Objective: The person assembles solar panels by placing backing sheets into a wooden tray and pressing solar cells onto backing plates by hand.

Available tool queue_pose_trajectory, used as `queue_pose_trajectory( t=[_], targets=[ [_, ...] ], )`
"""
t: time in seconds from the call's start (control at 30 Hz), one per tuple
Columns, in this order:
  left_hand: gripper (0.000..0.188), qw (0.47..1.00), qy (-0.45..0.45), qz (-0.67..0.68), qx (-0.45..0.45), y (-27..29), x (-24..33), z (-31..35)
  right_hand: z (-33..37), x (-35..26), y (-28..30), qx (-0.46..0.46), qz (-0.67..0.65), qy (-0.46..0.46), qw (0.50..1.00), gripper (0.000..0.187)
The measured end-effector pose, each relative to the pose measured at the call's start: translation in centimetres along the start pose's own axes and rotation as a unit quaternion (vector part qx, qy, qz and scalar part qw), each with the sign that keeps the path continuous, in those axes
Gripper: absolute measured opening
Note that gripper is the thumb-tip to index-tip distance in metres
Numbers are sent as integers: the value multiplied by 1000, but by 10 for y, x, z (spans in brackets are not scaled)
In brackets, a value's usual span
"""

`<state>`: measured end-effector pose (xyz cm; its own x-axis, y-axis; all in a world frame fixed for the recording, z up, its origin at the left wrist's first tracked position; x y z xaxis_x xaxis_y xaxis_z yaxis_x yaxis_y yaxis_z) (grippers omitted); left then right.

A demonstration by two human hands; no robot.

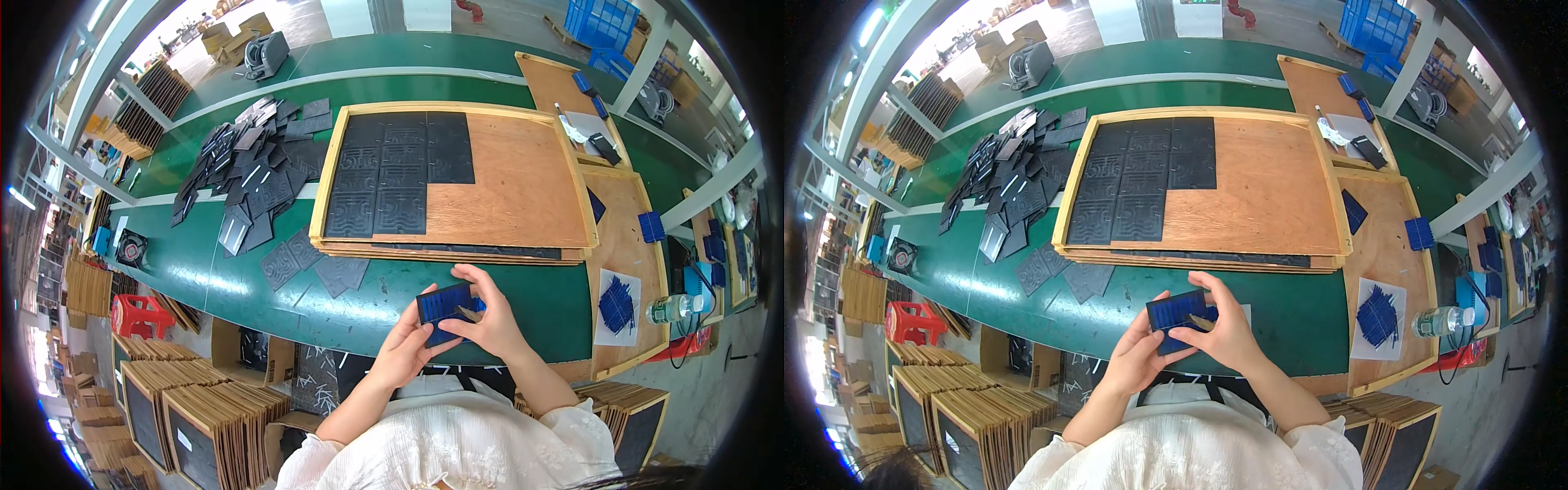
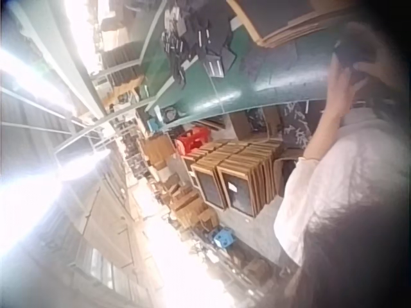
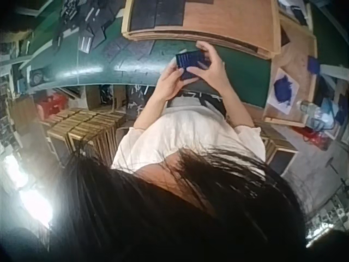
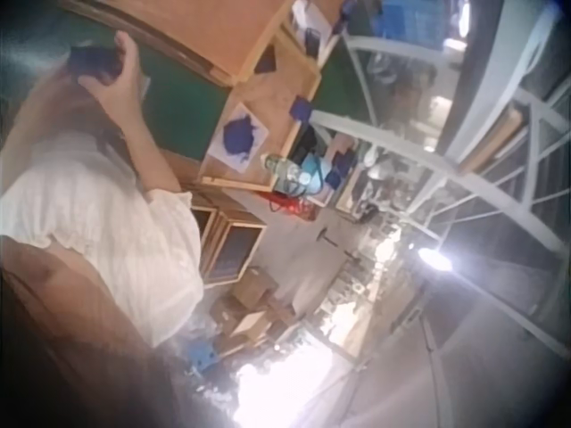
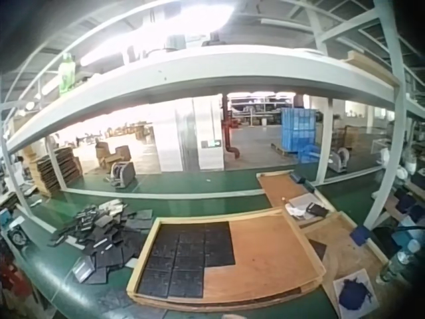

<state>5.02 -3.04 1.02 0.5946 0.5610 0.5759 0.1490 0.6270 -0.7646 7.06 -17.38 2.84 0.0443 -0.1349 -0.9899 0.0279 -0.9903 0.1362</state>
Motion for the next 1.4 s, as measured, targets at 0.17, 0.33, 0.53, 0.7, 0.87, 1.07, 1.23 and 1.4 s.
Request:
queue_pose_trajectory(
  t=[0.17,0.33,0.53,0.7,0.87,1.07,1.23,1.4],
  targets=[
    [61,997,-12,-75,-27,-1,-3,1,-6,-5,0,2,58,23,998,78],
    [59,999,-4,-27,-28,-2,10,5,-9,4,19,-7,-24,-46,999,65],
    [60,999,25,21,-25,1,19,-1,-1,11,21,-6,-143,-109,984,38],
    [45,983,-105,-134,62,24,29,2,1,10,27,45,-203,-103,973,34],
    [10,888,-203,-378,168,32,40,7,-1,8,23,57,-183,-119,974,34],
    [10,984,-98,-114,99,40,22,-3,2,-8,12,-36,-334,-19,942,80],
    [11,1000,-12,3,21,26,-2,-8,5,-13,-14,-120,-178,102,971,107],
    [41,546,-361,-724,219,49,90,-3,-24,-28,23,-64,-54,49,995,97]
  ],
)
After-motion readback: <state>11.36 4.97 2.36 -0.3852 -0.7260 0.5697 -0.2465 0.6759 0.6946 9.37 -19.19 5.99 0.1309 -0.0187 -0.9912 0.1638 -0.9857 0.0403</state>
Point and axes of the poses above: each hand's wrist, its own z-axis away from the middle knuckle, its own y-axis out of the back of the hand, x = y × z, the point moved 7 cm from there along -z, towards the middle knuckle, and after that the axes turned 2 degrees about x, right-handed, at the moved point
